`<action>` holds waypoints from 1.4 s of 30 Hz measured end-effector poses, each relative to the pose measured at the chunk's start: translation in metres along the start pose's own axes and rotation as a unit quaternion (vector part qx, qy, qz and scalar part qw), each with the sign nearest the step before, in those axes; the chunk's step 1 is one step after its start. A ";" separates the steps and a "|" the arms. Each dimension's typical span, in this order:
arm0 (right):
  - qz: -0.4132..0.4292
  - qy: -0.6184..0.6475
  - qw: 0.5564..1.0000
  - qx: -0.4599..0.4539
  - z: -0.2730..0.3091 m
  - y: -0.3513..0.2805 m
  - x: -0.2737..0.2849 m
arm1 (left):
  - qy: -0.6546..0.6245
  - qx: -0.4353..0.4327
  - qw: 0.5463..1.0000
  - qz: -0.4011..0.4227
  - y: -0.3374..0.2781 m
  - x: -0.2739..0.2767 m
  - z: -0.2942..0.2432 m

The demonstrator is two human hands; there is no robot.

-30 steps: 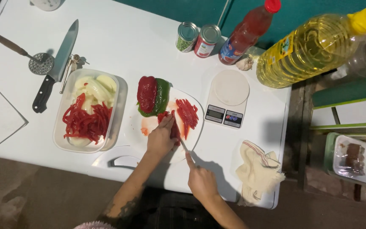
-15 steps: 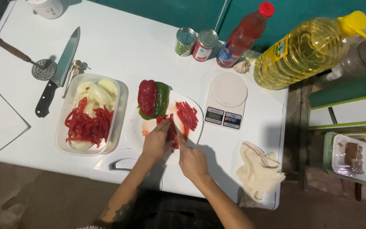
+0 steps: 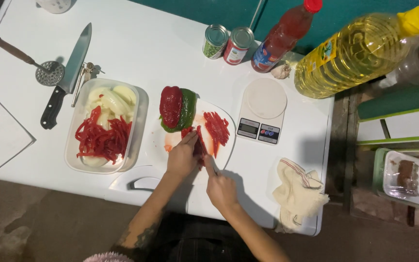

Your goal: Slicing red and green bell peppers into thin strips.

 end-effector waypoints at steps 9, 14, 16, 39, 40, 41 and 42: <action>0.074 -0.060 0.995 -0.024 -0.003 -0.048 -0.006 | 0.011 0.018 1.000 0.014 -0.001 0.005 -0.003; 0.081 -0.053 0.994 -0.043 0.001 -0.025 0.005 | 0.000 0.013 1.000 0.002 -0.002 0.000 -0.002; 0.099 -0.045 0.993 -0.054 0.003 -0.036 0.014 | 0.002 0.012 1.000 0.001 -0.002 -0.004 -0.001; 0.059 0.045 0.995 -0.071 0.016 0.026 0.016 | 0.031 -0.027 0.998 -0.036 -0.016 0.021 -0.003; 0.061 0.045 0.994 -0.076 0.015 0.028 0.014 | 0.029 -0.025 0.999 -0.034 -0.016 0.018 -0.002; 0.062 0.045 0.994 -0.081 0.013 0.030 0.011 | 0.026 -0.022 0.999 -0.031 -0.016 0.016 -0.001; 0.063 0.045 0.994 -0.080 0.010 0.033 0.004 | 0.026 -0.021 0.999 -0.031 -0.016 0.016 0.000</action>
Point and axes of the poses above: each hand's wrist, its own y-axis towards the middle knuckle, its own x-axis out of the back of the hand, z = x × y, the point moved 6 cm from there along y, towards the middle knuckle, and after that the axes turned 6 degrees about y, right-handed, at the moved point
